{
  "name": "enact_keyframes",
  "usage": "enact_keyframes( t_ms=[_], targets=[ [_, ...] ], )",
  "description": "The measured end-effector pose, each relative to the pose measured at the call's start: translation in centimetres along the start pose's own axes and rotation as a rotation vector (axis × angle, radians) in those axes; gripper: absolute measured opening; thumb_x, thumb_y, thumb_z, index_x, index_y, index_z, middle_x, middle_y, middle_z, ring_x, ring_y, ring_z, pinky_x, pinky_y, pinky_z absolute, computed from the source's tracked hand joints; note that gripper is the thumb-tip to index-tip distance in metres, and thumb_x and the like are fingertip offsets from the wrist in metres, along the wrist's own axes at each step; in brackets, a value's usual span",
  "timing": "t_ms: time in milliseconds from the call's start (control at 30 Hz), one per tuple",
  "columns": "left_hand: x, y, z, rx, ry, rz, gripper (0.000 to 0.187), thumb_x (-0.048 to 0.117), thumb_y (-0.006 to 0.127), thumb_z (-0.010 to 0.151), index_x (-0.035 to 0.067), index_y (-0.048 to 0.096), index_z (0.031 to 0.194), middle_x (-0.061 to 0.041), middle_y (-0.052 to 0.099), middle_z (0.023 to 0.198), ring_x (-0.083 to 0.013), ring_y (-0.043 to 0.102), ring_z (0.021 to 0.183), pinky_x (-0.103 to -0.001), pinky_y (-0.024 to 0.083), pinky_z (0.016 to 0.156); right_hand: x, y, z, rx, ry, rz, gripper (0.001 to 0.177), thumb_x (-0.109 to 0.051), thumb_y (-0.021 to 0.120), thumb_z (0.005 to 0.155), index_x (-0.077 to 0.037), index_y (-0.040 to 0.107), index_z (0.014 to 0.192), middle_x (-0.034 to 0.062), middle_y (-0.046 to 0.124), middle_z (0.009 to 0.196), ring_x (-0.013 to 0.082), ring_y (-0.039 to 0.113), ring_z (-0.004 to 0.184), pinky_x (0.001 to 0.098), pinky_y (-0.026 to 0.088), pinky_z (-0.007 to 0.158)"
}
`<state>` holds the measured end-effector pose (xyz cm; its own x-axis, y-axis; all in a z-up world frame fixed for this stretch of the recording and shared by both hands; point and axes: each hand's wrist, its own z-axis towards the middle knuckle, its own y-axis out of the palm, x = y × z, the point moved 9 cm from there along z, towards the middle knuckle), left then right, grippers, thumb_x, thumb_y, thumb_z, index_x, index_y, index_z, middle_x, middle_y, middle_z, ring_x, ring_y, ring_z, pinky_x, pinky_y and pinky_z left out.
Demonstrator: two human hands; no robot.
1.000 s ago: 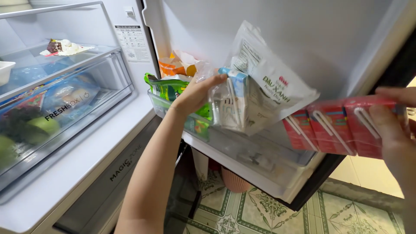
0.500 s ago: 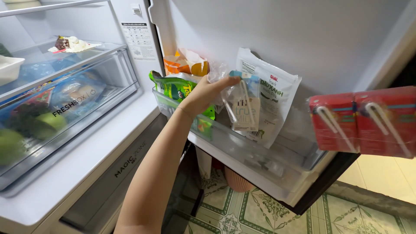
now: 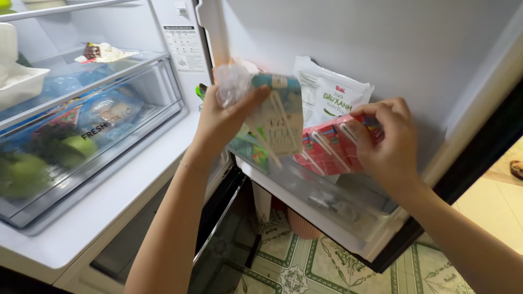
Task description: Tidying up a living space by organizing items in the refrigerator and disposing of trash.
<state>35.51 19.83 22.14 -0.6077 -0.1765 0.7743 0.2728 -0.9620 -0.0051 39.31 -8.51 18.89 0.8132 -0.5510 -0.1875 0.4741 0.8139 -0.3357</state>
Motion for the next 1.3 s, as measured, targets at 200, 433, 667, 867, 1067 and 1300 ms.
enact_keyframes(
  t_ms=[200, 433, 667, 867, 1067, 1300],
  targets=[
    [2.4, -1.4, -2.5, 0.018, -0.035, -0.018, 0.029, 0.035, 0.089, 0.078, 0.01, 0.079, 0.088, -0.003, 0.073, 0.075, -0.0101, 0.067, 0.072, -0.029, 0.057, 0.074, -1.7, 3.8, 0.6, -0.14, 0.043, 0.063, 0.017, -0.021, 0.072, 0.104, -0.006, 0.063, 0.107, 0.0121, 0.048, 0.105, 0.04, 0.06, 0.101, 0.0438, 0.048, 0.086],
    [2.1, -1.8, -3.5, 0.021, -0.068, -0.013, 0.028, 0.032, 0.087, 0.08, 0.008, 0.078, 0.09, -0.003, 0.072, 0.077, -0.0097, 0.064, 0.076, -0.027, 0.055, 0.077, 1.5, 6.3, -0.6, -0.652, 0.229, -0.223, 0.022, -0.032, 0.073, 0.093, -0.013, 0.063, 0.098, 0.0142, 0.069, 0.091, 0.0431, 0.07, 0.095, 0.0561, 0.055, 0.08],
    [-0.2, -1.9, -4.3, 0.007, -0.101, -0.035, 0.037, 0.035, 0.087, 0.079, 0.005, 0.079, 0.099, -0.008, 0.073, 0.08, -0.0152, 0.066, 0.076, -0.032, 0.056, 0.079, 1.8, 6.1, -4.1, -0.927, 0.206, -0.436, 0.02, -0.039, 0.07, 0.089, -0.028, 0.067, 0.104, 0.0013, 0.075, 0.104, 0.0307, 0.072, 0.109, 0.0485, 0.058, 0.092],
    [-2.0, -3.1, -6.4, -0.028, -0.235, -0.058, 0.036, 0.033, 0.075, 0.083, 0.007, 0.074, 0.107, -0.005, 0.078, 0.095, -0.014, 0.073, 0.084, -0.026, 0.059, 0.073, -6.0, -5.1, -2.1, -0.283, -0.212, -0.104, 0.007, -0.005, 0.072, 0.098, -0.004, 0.074, 0.105, 0.0157, 0.073, 0.119, 0.0311, 0.067, 0.113, 0.0447, 0.048, 0.107],
    [-2.3, -3.5, -6.8, 0.004, -0.244, -0.05, 0.029, 0.031, 0.077, 0.083, 0.008, 0.073, 0.1, -0.002, 0.075, 0.093, -0.0123, 0.07, 0.085, -0.027, 0.057, 0.075, 1.0, -9.9, -8.8, 0.382, -0.009, -0.059, 0.032, 0.017, 0.058, 0.113, 0.01, 0.04, 0.139, 0.0354, 0.043, 0.145, 0.0514, 0.044, 0.142, 0.0593, 0.036, 0.127],
    [-1.9, -3.1, -7.7, -0.029, -0.272, 0.008, 0.03, 0.029, 0.076, 0.083, 0.008, 0.073, 0.104, -0.002, 0.076, 0.097, -0.0122, 0.071, 0.087, -0.027, 0.058, 0.078, 4.9, -8.7, -10.9, 0.284, 0.518, 0.09, 0.068, -0.016, 0.065, 0.11, -0.004, 0.02, 0.158, 0.0282, 0.036, 0.163, 0.0406, 0.038, 0.149, 0.0486, 0.031, 0.122]
  ],
)
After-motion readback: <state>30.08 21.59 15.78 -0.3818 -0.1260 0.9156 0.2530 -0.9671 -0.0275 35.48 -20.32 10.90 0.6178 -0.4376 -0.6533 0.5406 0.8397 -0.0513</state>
